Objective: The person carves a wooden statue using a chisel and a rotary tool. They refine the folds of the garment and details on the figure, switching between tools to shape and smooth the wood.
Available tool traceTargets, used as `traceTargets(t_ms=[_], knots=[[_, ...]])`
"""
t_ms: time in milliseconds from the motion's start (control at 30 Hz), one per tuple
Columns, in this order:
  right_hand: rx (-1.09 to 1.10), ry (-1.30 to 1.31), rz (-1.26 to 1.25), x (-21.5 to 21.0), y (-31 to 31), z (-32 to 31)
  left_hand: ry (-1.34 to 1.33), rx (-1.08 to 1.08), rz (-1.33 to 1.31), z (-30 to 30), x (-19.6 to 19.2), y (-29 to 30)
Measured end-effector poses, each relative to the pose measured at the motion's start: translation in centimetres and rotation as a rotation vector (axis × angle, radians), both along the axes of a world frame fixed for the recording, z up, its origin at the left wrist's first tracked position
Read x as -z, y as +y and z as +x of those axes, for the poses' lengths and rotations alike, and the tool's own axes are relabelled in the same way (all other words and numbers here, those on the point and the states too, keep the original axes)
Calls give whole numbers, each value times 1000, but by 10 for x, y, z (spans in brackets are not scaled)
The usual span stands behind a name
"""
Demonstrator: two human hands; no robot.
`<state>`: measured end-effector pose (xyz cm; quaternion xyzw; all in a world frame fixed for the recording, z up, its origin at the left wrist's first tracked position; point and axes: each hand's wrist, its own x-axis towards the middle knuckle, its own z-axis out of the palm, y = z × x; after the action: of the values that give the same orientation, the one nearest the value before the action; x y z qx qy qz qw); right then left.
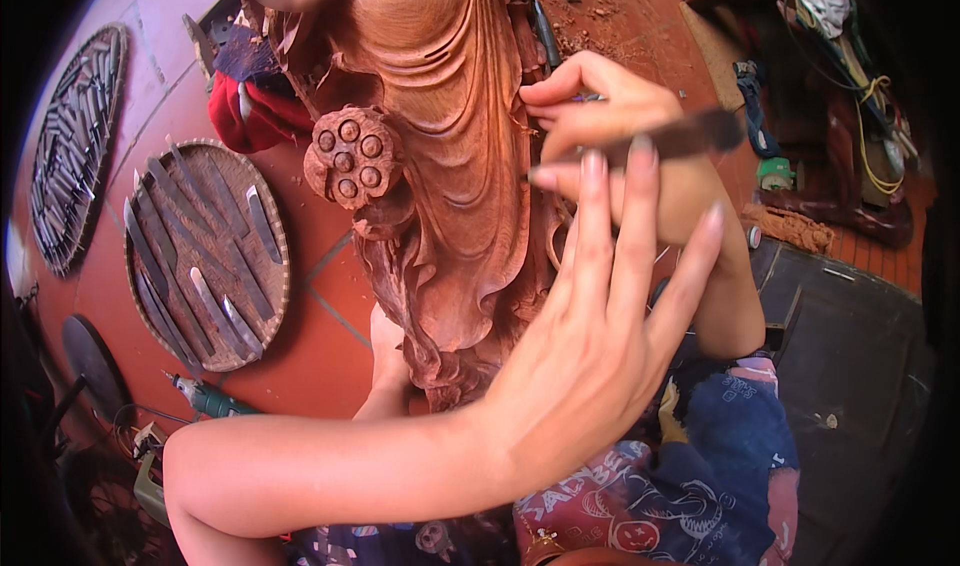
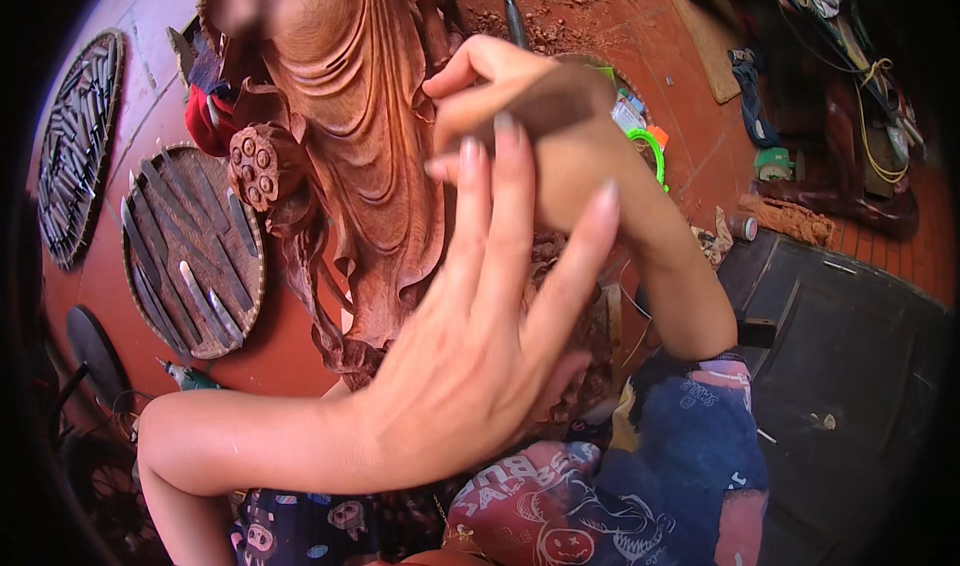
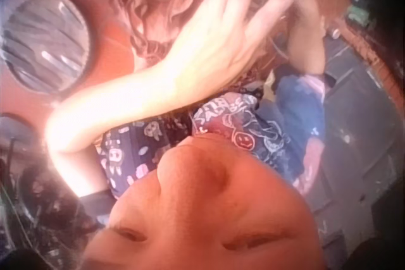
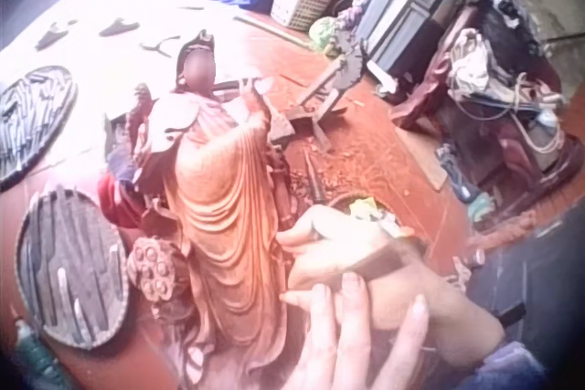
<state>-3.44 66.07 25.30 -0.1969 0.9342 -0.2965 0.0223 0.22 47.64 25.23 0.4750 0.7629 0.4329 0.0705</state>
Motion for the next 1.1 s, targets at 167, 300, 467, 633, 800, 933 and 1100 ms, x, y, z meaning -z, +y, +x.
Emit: traceTargets(t_ms=[167,300,467,633,800,933,1100], knots=[[101,-100,-168,11,9,-20,37,-63,51,-11,6,9],[-27,34,11,1,-2,-8,11,-39,14,9,8,-2],[99,-170,-124,-2,6,-24,63,-95,77,-12,10,7],[-120,102,84,-1,2,-9,-13,-18,33,5,2,-5],[57,-87,-154,7,12,-19,78,-85,80,-10,13,8],[-5,22,-29,6,7,-20,54,-72,39,-9,11,3],[-22,-14,-4,0,0,-9,-37,-47,40,6,2,-2]])
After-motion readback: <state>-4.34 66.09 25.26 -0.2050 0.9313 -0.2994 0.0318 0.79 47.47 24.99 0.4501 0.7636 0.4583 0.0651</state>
